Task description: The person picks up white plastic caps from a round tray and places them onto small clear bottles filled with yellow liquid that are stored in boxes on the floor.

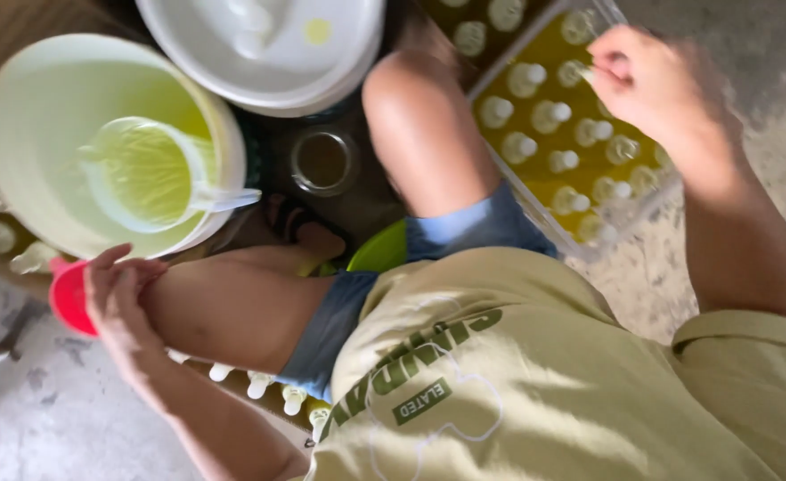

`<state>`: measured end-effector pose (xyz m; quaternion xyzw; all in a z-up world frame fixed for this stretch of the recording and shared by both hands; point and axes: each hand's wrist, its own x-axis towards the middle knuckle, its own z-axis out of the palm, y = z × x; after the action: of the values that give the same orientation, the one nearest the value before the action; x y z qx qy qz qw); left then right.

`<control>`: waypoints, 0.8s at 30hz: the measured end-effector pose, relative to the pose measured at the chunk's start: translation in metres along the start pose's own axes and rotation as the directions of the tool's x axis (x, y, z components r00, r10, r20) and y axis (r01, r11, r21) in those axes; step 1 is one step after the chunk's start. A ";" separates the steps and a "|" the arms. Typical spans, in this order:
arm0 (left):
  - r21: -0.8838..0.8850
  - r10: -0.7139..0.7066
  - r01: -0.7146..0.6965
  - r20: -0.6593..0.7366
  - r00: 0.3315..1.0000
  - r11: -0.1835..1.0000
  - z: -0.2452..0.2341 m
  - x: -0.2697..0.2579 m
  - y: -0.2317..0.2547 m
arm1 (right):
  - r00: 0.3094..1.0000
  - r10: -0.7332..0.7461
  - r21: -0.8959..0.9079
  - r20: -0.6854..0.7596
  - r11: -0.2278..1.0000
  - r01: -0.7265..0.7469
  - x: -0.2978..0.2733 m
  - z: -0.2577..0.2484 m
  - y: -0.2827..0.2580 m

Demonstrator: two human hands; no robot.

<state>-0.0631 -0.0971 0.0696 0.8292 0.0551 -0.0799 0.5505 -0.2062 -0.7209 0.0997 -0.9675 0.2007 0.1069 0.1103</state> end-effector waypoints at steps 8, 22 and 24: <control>0.387 0.071 -0.023 -0.110 0.991 0.922 0.006 -0.017 -0.023 | 0.721 -0.661 0.046 -0.207 0.730 0.682 0.181 0.070 -0.234; 0.433 -0.128 0.193 -0.173 0.977 0.880 0.018 -0.014 0.008 | 0.829 -0.528 -0.046 0.187 0.838 0.544 0.223 0.119 -0.323; 0.455 -0.102 0.174 -0.180 0.978 0.873 0.017 -0.014 0.003 | 0.817 -0.541 -0.105 0.198 0.818 0.566 0.224 0.119 -0.323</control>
<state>-0.0771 -0.1143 0.0681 0.9351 0.1346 -0.0673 0.3209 0.1079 -0.4831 -0.0148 -0.9778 -0.1086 0.1628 0.0749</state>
